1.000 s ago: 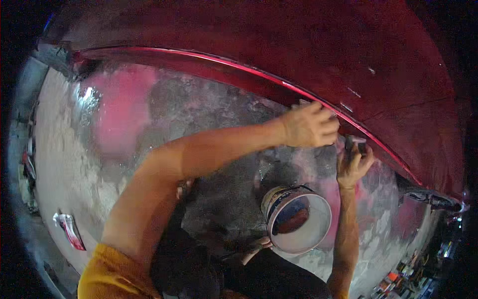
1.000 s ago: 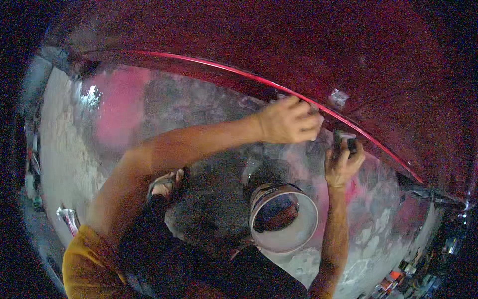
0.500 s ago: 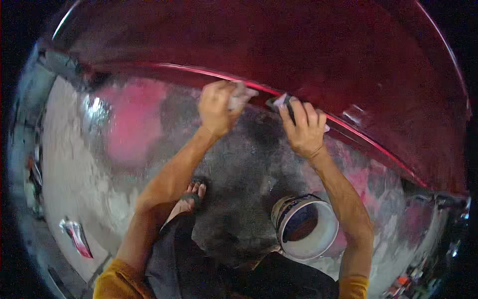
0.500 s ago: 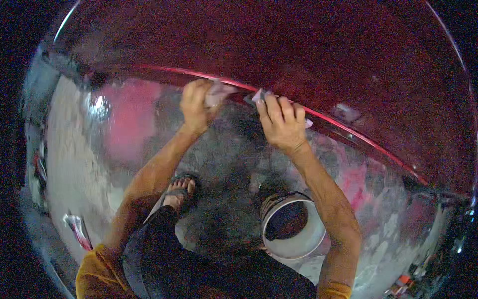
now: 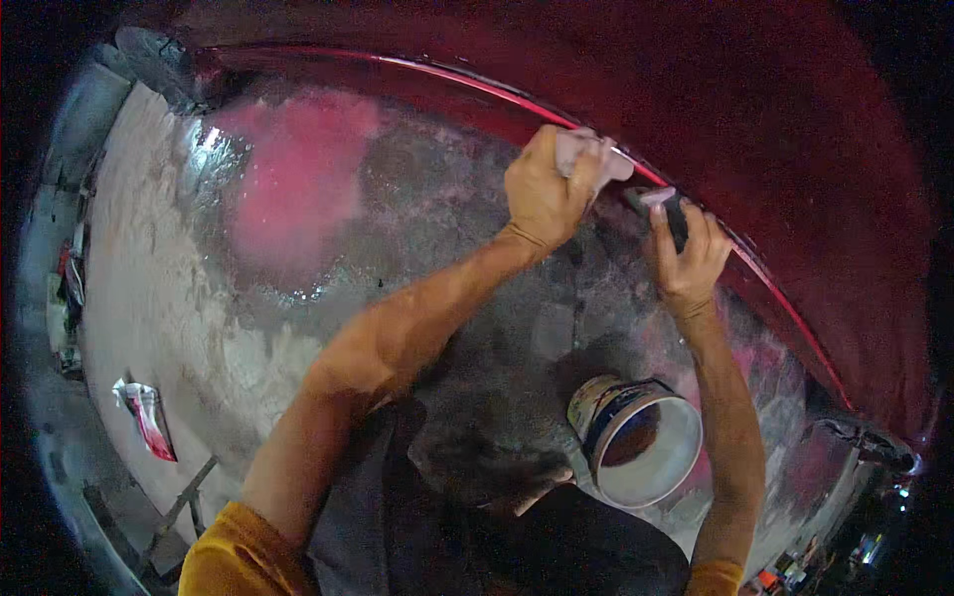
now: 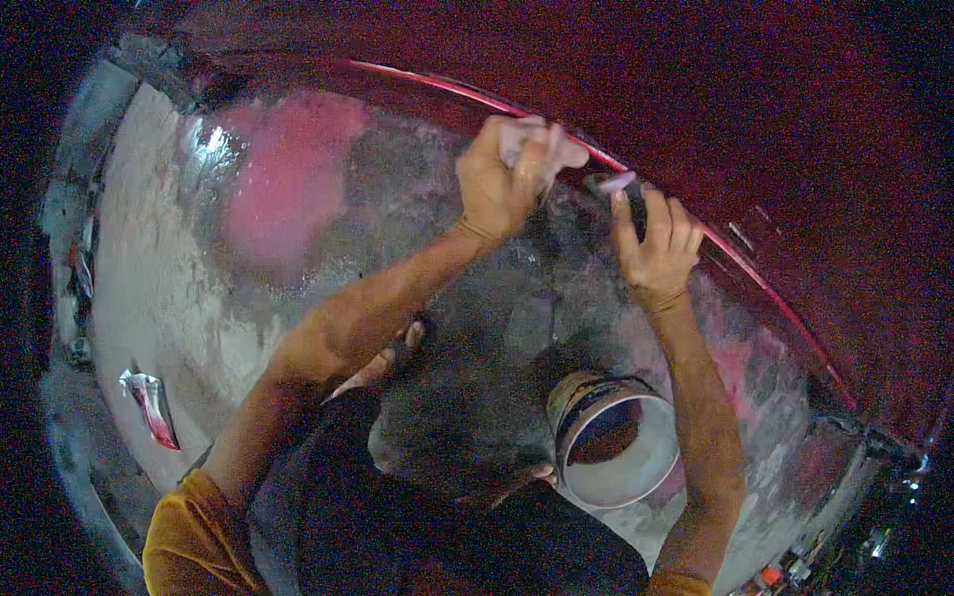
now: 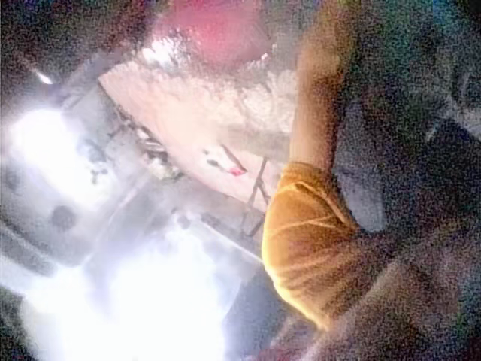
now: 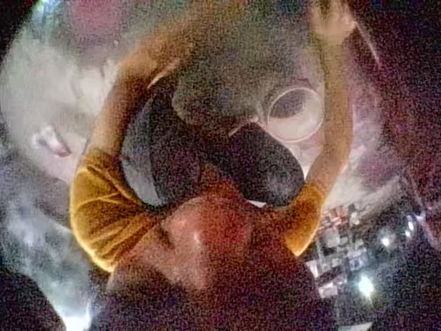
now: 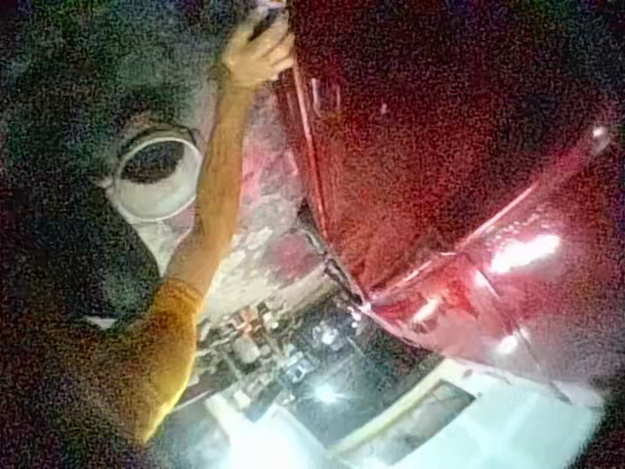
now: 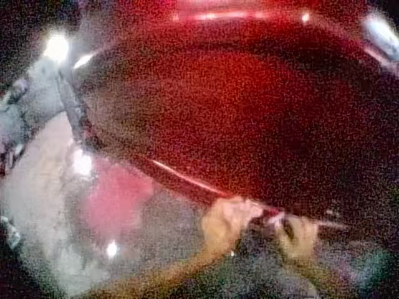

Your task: Sanding the lower body panel of a car using a sanding block and water.

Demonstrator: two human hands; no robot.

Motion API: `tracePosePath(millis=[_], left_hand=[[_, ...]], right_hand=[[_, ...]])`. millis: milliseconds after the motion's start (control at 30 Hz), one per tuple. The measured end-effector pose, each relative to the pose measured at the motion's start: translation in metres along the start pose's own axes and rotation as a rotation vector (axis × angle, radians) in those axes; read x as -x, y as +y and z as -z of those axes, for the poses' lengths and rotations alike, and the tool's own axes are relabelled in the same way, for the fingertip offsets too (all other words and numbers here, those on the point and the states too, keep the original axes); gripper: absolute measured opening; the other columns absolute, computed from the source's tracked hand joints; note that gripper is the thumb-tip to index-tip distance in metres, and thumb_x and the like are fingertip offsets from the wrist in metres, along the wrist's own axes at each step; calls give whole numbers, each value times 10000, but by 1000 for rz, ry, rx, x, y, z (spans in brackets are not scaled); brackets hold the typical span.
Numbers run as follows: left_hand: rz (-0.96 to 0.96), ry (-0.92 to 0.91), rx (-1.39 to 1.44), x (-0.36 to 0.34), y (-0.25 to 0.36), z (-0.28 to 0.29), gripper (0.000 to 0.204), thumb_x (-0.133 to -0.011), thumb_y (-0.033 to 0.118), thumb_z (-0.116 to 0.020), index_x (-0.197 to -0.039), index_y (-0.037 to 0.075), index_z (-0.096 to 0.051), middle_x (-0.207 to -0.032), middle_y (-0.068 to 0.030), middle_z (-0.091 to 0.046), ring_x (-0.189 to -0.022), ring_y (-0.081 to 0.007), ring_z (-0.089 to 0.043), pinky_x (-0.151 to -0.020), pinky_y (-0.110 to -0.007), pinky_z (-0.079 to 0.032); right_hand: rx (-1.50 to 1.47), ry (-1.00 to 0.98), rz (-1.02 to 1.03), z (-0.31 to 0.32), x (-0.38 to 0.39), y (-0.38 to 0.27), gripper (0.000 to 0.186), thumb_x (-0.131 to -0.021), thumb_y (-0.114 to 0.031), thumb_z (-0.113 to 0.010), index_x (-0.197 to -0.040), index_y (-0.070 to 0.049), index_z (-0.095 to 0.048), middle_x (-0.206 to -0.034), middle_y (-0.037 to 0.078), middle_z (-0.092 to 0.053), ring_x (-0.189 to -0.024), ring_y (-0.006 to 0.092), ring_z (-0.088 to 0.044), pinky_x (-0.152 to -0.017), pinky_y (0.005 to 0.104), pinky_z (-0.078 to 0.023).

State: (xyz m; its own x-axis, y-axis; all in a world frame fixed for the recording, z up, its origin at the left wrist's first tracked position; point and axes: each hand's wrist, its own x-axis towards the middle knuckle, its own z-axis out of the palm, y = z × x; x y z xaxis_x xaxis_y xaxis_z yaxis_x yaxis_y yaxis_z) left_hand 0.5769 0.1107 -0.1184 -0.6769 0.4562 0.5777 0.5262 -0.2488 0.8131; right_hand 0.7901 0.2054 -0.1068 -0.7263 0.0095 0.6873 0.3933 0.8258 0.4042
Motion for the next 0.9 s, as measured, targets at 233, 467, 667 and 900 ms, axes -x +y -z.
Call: tracePosePath(millis=[233, 467, 667, 900], left_hand=[[-1001, -297, -372, -38, 16, 26, 314, -791, 336, -731, -1078, 218, -683, -1032, 10, -637, -929, -213, -626, -715, -405, -516], [-1472, -497, -407, -42, 23, -20, 295, -838, 326, -644, -1123, 258, -681, -1066, 42, -651, -909, -170, -624, -707, -346, -487], [-1038, -340, -691, -77, -20, 86, 308, -797, 284, -745, -1102, 247, -713, -1091, 2, -658, -980, -246, -618, -715, -424, -491], [-600, -191, -504, -8, 0, 23, 308, -827, 252, -774, -1101, 139, -688, -1069, -105, -585, -925, -337, -577, -767, -470, -498]], right_hand=[[85, 10, -13, 31, 31, 26, 369, -889, -132, -673, -1256, -136, -710, -1286, 174, -615, -1084, 341, -591, -885, 464, -468], [-8, -85, -59, 41, 77, 39, 488, -846, -61, -703, -1329, -118, -666, -1309, 233, -599, -1152, 406, -596, -908, 514, -485], [128, -68, -144, 66, 126, 60, 388, -888, -149, -720, -1272, -102, -688, -1297, 179, -618, -1127, 371, -592, -856, 494, -464], [18, 12, -109, 5, 38, -6, 331, -906, -205, -612, -1195, -61, -682, -1305, 177, -614, -1086, 350, -608, -795, 488, -458]])
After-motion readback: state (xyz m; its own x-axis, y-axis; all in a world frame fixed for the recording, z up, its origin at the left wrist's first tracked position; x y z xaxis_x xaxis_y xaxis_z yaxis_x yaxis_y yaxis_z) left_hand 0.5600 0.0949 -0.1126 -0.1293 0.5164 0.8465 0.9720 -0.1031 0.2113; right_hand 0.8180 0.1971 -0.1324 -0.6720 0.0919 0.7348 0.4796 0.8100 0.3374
